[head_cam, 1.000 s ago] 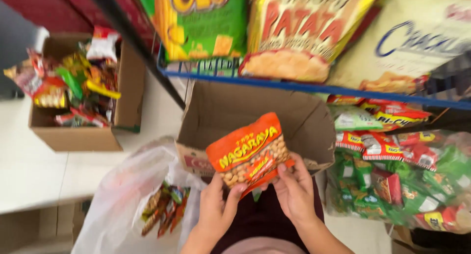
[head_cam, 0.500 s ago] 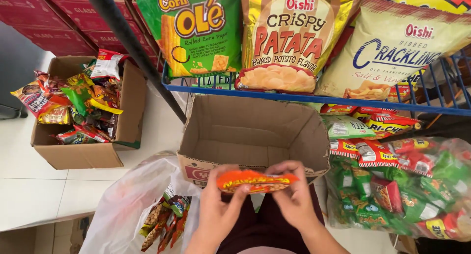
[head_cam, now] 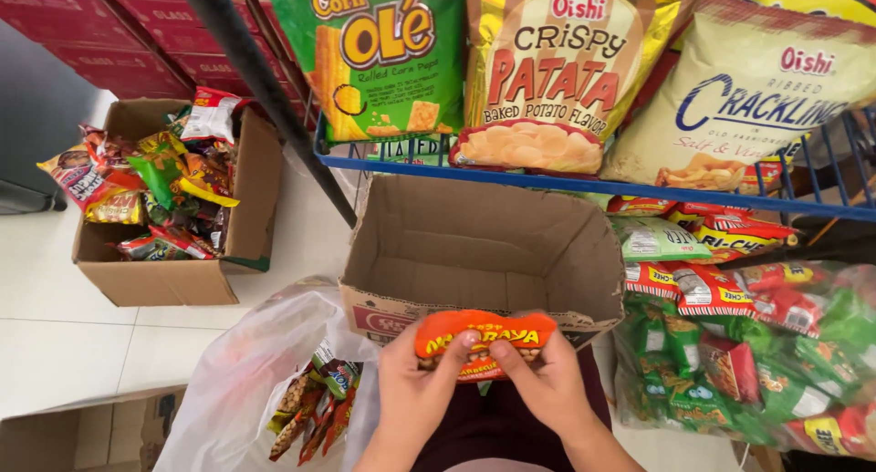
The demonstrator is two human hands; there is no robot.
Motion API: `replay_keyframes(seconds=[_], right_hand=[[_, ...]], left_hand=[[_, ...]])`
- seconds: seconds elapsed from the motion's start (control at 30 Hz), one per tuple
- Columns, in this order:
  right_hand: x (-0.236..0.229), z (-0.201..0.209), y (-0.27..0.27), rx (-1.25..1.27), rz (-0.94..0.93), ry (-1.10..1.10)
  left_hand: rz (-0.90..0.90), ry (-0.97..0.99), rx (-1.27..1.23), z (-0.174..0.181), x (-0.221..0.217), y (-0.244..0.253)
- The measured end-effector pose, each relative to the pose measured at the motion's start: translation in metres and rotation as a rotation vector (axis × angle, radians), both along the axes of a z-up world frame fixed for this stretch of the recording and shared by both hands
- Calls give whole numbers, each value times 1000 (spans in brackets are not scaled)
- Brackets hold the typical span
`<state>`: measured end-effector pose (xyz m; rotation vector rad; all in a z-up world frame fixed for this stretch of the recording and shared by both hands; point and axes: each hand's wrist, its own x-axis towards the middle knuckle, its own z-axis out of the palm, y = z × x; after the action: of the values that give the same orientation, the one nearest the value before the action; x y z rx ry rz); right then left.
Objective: Restocking and organizing snack bags on a grocery store shelf.
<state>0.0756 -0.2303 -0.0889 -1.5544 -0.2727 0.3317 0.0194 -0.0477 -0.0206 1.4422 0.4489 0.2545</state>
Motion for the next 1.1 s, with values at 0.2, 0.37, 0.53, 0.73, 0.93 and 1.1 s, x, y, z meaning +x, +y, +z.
replay_keyframes(seconds=[0.2, 0.37, 0.53, 0.73, 0.93, 1.1], right_hand=[[6, 9, -3, -3, -108, -47], [0, 2, -6, -13, -167, -81], [-2, 2, -7, -38, -211, -176], [3, 13, -9, -238, -319, -547], [15, 30, -2, -306, -424, -812], [19, 36, 0, -304, -456, -879]], left_hand=[[-106, -170, 248, 13, -1, -4], [-111, -190, 72, 11, -2, -11], [-44, -183, 42, 5, -5, -16], [-16, -254, 317, 11, 0, -10], [49, -507, 622, 25, 12, -3], [88, -548, 751, 29, 14, 1]])
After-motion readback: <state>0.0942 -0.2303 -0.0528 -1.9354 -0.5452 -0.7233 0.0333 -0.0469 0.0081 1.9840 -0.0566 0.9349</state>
